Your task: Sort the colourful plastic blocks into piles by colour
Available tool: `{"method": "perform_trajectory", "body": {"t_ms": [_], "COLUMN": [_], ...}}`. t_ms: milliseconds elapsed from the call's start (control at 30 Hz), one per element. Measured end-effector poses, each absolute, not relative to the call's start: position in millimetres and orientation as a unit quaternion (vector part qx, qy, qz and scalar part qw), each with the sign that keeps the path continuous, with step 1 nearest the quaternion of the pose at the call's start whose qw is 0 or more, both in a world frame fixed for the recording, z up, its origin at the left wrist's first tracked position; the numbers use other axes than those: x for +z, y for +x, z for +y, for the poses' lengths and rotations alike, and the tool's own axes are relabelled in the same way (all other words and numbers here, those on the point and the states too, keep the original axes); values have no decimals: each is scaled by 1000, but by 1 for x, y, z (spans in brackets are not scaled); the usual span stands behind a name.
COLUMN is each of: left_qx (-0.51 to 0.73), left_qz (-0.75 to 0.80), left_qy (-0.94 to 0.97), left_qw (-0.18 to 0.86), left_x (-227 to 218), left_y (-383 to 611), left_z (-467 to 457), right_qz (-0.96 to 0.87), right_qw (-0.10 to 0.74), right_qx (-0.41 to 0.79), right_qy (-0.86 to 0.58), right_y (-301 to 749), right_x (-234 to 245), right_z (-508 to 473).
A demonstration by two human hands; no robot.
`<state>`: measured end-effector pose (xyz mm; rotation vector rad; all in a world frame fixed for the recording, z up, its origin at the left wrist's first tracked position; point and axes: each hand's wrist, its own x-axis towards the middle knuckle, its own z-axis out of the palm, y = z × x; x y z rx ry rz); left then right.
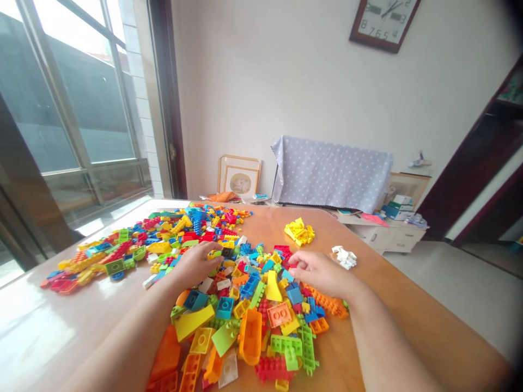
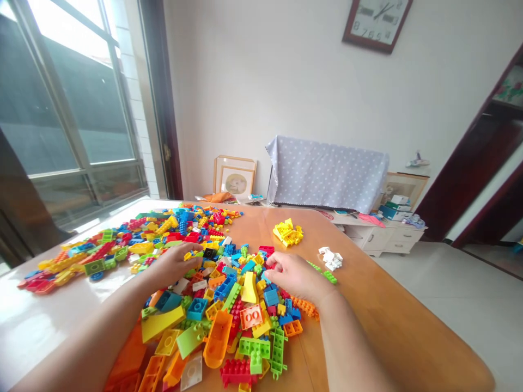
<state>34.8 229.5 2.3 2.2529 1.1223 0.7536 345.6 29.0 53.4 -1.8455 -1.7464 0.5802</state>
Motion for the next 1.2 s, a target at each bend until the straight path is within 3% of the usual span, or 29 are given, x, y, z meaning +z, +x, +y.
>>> {"method": "perform_trajectory", "body": {"t_ms": [167,333,533,933,1200], "left_qx": [165,144,161,220,237], "left_qz": [453,421,414,412,383], "left_qy": [863,889,891,876,864], "left_qw": [151,106,92,120,226], "left_x": [-6,-9,-11,1,3], "left_y": [35,37,36,38,41], "left_z": [231,228,229,223,215], "right_qz": [-745,-804,-779,-695,-675], "right_qw": [225,149,196,275,286], "right_qx": [166,131,25,-58,-62], "right_qy": [-605,-561,-594,-662,-678], "right_y": [288,248,251,287,297], "right_x": [68,45,13,-5,-6], "right_z": [32,43,63,70,70]}}
